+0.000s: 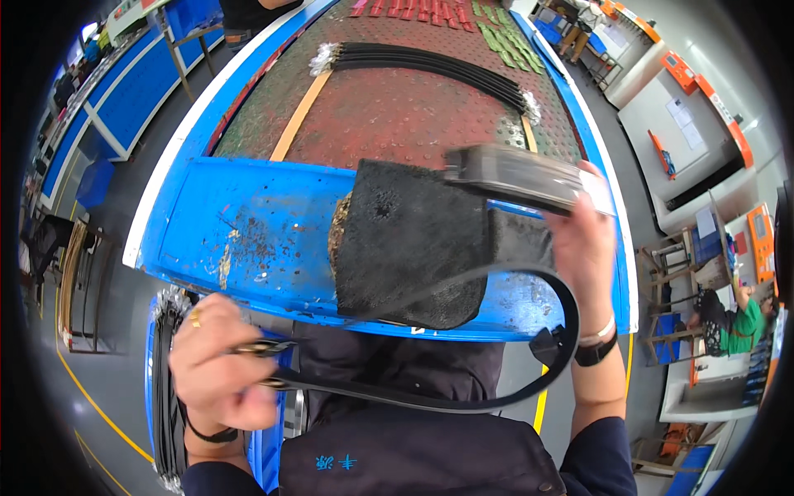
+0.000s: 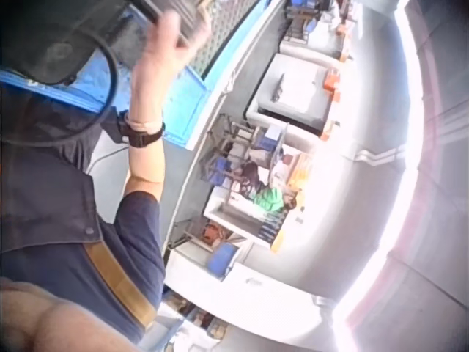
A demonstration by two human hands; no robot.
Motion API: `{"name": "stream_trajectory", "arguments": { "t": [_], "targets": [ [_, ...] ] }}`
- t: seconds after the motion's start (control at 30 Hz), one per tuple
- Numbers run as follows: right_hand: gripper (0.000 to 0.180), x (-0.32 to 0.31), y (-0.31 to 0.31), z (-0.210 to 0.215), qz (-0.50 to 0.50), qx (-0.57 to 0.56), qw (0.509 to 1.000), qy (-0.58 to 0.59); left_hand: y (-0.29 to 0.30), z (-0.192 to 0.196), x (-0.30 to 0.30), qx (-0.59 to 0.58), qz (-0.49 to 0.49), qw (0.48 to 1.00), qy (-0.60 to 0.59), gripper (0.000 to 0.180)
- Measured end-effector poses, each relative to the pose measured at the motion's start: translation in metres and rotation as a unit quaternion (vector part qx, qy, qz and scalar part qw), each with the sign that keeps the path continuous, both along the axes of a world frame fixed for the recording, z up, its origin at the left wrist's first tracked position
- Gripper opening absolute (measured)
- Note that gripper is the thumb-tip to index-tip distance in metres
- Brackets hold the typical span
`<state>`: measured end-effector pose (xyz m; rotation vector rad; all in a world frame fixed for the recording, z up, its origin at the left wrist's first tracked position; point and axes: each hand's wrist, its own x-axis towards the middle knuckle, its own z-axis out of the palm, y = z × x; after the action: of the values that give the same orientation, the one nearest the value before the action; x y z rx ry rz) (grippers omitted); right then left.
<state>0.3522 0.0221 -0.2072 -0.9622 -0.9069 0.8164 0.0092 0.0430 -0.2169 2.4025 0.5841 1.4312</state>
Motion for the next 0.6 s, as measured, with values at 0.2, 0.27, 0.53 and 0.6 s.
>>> {"name": "stream_trajectory", "arguments": {
  "t": [0.2, 0.27, 0.53, 0.6],
  "targets": [
    [0.061, -0.011, 0.043, -0.025, 0.068, -0.075, 0.950, -0.295, -0.015, -0.007, -0.019, -0.061, 0.122, 0.989, -0.050, 0.026],
    [0.068, 0.001, 0.044, -0.036, 0.047, -0.105, 0.911, -0.396, -0.016, -0.012, -0.018, -0.069, 0.152, 0.985, -0.049, 0.028],
    [0.029, 0.024, -0.031, -0.038, -0.116, -0.154, 0.594, -0.781, -0.011, -0.010, 0.015, -0.049, 0.134, 0.990, -0.011, 0.020],
    [0.024, 0.019, -0.038, -0.051, -0.102, -0.159, 0.605, -0.773, -0.007, -0.008, 0.025, -0.055, 0.102, 0.993, -0.009, 0.018]
  ]
}}
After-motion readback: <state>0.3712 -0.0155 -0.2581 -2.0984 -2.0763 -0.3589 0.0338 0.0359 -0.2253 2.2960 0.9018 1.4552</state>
